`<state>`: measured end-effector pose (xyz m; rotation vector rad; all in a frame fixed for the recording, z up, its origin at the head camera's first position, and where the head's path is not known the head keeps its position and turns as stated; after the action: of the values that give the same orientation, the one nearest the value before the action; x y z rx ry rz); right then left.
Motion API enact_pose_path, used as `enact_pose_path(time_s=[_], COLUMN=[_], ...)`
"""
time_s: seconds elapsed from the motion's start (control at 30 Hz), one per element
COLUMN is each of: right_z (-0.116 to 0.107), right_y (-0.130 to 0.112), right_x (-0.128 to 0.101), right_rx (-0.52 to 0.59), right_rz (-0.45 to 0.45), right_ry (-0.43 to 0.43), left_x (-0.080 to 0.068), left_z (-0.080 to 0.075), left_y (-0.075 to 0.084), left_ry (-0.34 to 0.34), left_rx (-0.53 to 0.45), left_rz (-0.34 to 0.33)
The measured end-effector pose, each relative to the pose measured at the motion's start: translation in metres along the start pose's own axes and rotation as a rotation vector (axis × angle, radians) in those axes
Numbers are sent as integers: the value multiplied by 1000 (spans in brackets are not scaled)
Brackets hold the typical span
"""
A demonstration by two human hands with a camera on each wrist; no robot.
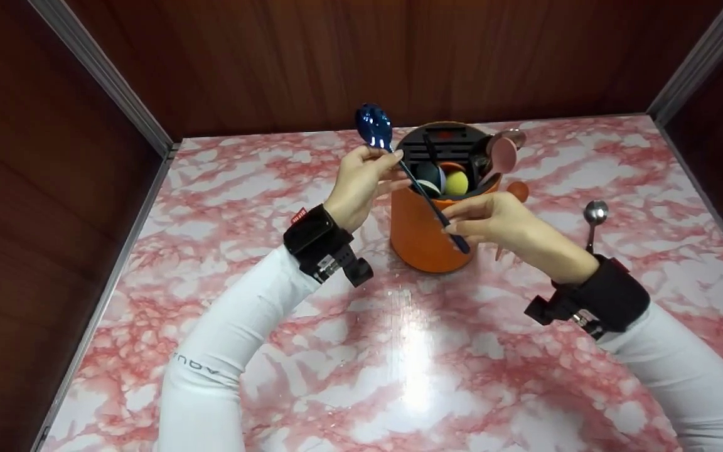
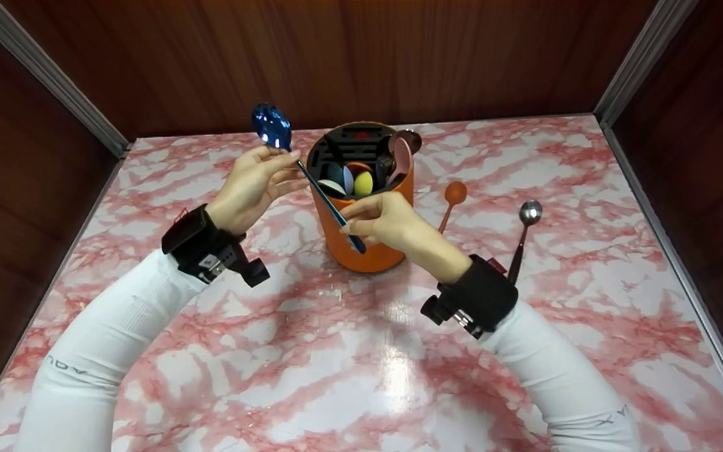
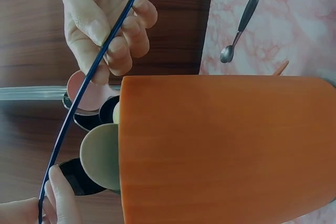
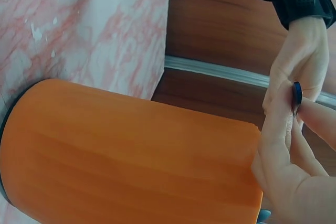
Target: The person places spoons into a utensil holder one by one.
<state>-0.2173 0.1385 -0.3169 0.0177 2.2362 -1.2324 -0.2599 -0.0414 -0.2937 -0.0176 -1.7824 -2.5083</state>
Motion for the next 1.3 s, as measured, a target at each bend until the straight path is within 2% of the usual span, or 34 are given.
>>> enact_pose_path(time_s=[0.33,0.6,0.8,0.97,1.17,1.3], right_z=[-6,-9,-10,-9,-10,-11], right_y=[3,17,26,34,40,44], right_x=[1,3,4,5,3,2], right_rx=[117,98,97,103,141,173], right_rz=[-17,-6,13,45,20,6], right_ry=[-42,-75,-56,-59,-85,-100], left_x=[10,18,27,31,33,32], left_z=[-2,-11,-20,-27,-29,-29], left_y=[11,22,37,50,61,66], left_ry=[41,86,152,193,189,201], left_rx=[-18,-32,-75,-63,-89,-71], left_rz=[56,99,148,191,263,293])
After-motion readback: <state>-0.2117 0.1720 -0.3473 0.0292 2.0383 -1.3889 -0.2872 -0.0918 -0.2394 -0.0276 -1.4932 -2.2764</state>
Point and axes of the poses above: each hand's wrist, its own x-axis towards the middle knuckle, its own z-axis out of the palm, y = z × x, the point moved 6 cm from there along x, towards the middle knuckle, and after that the axes turned 15 degrees about z, right-handed, at the moved point
